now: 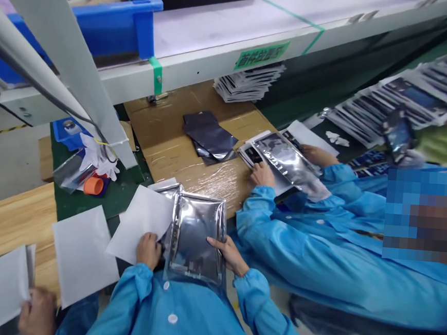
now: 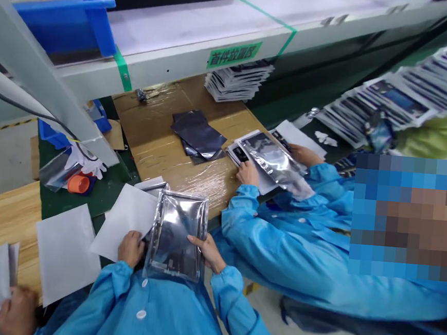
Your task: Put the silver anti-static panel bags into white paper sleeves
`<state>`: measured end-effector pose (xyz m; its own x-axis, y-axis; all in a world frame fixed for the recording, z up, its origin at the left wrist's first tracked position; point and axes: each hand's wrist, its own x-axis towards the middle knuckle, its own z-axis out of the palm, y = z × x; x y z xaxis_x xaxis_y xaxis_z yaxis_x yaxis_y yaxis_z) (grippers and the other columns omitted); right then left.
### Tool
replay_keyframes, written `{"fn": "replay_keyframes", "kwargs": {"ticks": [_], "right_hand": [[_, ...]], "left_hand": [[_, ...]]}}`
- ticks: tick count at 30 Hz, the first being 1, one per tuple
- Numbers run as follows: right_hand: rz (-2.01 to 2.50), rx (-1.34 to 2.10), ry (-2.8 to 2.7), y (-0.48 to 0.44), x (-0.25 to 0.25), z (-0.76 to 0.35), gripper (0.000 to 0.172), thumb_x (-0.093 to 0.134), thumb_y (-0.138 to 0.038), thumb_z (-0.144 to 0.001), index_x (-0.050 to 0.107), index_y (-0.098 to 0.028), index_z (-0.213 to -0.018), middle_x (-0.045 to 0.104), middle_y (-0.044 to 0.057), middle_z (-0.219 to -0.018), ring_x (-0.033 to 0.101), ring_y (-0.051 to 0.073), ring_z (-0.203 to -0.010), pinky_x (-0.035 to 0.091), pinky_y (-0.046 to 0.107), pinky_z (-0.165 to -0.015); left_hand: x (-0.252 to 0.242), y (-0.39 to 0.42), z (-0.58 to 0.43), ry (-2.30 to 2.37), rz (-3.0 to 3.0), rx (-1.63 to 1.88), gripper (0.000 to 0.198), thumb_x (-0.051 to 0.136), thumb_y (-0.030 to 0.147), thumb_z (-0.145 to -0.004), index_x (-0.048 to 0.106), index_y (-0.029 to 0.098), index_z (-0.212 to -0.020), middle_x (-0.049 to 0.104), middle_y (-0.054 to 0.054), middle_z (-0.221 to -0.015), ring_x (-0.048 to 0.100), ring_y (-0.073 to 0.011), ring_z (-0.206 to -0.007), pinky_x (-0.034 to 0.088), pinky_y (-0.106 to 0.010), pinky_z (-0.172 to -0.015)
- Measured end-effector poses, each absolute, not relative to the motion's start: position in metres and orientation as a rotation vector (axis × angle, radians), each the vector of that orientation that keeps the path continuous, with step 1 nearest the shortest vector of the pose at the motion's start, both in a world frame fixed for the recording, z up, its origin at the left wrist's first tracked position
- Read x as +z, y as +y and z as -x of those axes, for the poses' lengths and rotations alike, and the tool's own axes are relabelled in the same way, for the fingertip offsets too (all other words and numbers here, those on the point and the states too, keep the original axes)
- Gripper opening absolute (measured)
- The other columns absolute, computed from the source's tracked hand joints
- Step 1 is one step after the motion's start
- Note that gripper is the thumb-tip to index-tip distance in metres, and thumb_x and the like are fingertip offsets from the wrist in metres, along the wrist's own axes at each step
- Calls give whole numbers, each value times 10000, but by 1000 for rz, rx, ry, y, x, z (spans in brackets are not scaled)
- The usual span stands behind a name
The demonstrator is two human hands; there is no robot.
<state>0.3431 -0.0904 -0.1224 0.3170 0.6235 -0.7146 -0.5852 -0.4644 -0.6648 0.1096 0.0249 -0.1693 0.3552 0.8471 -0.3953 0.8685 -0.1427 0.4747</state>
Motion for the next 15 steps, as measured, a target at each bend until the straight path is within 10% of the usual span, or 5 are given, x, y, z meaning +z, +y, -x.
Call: {"fn": "replay_keyframes", "kwargs": {"ticks": [15], "right_hand": [[1669, 1434, -164, -102, -111, -342, 320, 814, -392, -525, 632, -182, -684, 654, 25, -626, 611, 222, -594, 499, 347, -590]], "left_hand": [[-149, 65, -150, 1541, -1950, 153, 144, 585, 319, -816, 673, 209, -785, 668, -56, -873, 601, -204, -829, 392, -283, -713]]}}
